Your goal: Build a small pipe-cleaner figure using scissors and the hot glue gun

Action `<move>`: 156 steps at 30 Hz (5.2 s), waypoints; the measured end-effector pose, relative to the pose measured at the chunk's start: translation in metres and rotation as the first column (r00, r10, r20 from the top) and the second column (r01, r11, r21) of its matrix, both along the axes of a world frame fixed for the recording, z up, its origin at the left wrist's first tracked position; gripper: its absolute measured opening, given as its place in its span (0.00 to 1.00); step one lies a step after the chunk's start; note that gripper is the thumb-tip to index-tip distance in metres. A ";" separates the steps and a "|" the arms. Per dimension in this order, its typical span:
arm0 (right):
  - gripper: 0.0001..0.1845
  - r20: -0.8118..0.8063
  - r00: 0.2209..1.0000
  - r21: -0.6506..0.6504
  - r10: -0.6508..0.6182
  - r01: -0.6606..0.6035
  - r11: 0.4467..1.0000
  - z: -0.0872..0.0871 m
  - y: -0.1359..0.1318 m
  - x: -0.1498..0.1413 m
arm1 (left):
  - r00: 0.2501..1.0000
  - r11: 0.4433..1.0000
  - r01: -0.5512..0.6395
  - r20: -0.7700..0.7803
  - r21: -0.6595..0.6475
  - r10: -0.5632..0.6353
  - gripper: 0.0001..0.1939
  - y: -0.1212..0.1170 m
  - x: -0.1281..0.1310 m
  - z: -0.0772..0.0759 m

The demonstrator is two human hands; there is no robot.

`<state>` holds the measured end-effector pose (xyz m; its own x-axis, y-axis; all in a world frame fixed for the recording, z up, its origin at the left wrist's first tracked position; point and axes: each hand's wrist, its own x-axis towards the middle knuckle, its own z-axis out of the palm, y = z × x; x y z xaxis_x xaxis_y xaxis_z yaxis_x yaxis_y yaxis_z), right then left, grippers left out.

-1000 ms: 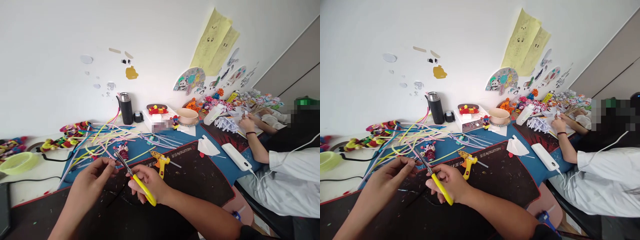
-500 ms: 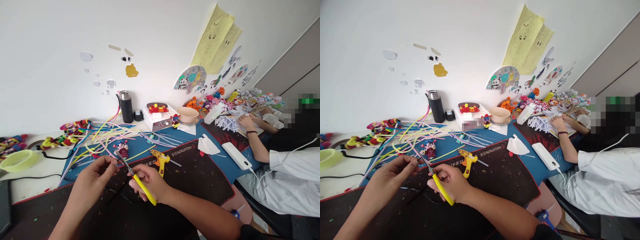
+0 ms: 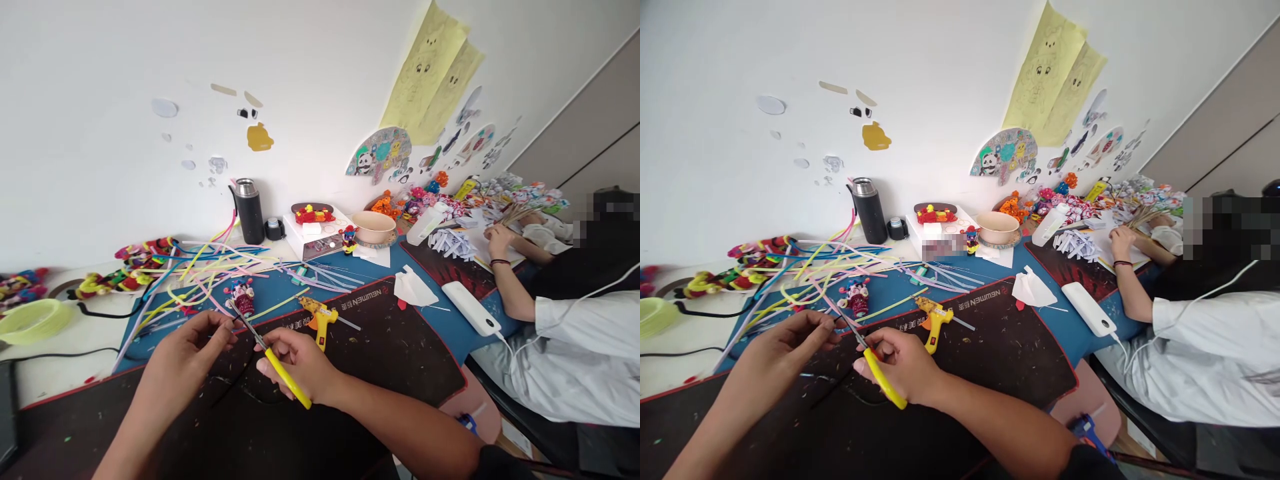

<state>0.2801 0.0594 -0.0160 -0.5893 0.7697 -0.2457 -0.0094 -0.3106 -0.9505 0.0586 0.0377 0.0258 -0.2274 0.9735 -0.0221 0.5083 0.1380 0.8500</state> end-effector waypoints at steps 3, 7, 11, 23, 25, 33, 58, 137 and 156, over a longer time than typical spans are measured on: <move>0.30 0.010 1.000 0.010 -0.010 0.009 1.000 -0.001 -0.001 0.000 | 1.000 1.000 0.004 0.010 -0.019 -0.004 0.25 0.001 -0.001 -0.002; 0.31 0.031 0.999 0.038 -0.033 0.032 0.999 -0.002 0.000 0.001 | 1.000 0.999 -0.006 0.029 -0.040 0.007 0.26 0.003 -0.001 -0.002; 0.31 0.036 0.998 0.090 -0.051 0.048 0.995 -0.003 0.002 0.000 | 0.999 0.998 -0.017 0.033 -0.054 0.019 0.27 0.003 -0.002 -0.001; 0.23 0.059 0.997 0.121 -0.047 0.040 0.992 -0.013 0.001 0.003 | 1.000 0.992 -0.030 -0.009 -0.122 0.029 0.30 0.004 0.000 0.010; 0.20 0.069 0.996 0.130 -0.054 0.045 0.991 -0.016 0.000 0.002 | 0.999 0.992 -0.028 -0.027 -0.120 0.025 0.30 0.005 0.001 0.008; 0.12 0.133 0.990 0.088 -0.044 0.032 0.996 -0.018 -0.007 -0.001 | 0.999 0.992 -0.025 -0.034 -0.127 0.021 0.30 0.004 0.001 -0.001; 0.14 0.036 0.998 -0.077 0.056 -0.053 0.996 -0.009 0.001 0.010 | 0.994 0.999 -0.045 0.094 -0.027 0.047 0.31 0.004 0.003 0.006; 0.28 -0.222 0.974 0.023 -0.048 0.054 0.998 0.006 0.026 -0.003 | 0.941 0.966 0.246 0.259 -0.079 -0.219 0.29 0.002 0.030 -0.017; 0.33 -0.257 0.965 -0.030 -0.044 0.037 0.999 0.001 0.020 -0.005 | 0.873 0.995 -0.086 0.478 -0.045 0.097 0.29 0.003 0.035 -0.013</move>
<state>0.2752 0.0792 -0.0154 -0.6035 0.7899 -0.1089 -0.2657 -0.3280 -0.9065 0.0940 0.0409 0.0126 -0.2719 0.9469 -0.1718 0.0236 0.1851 0.9824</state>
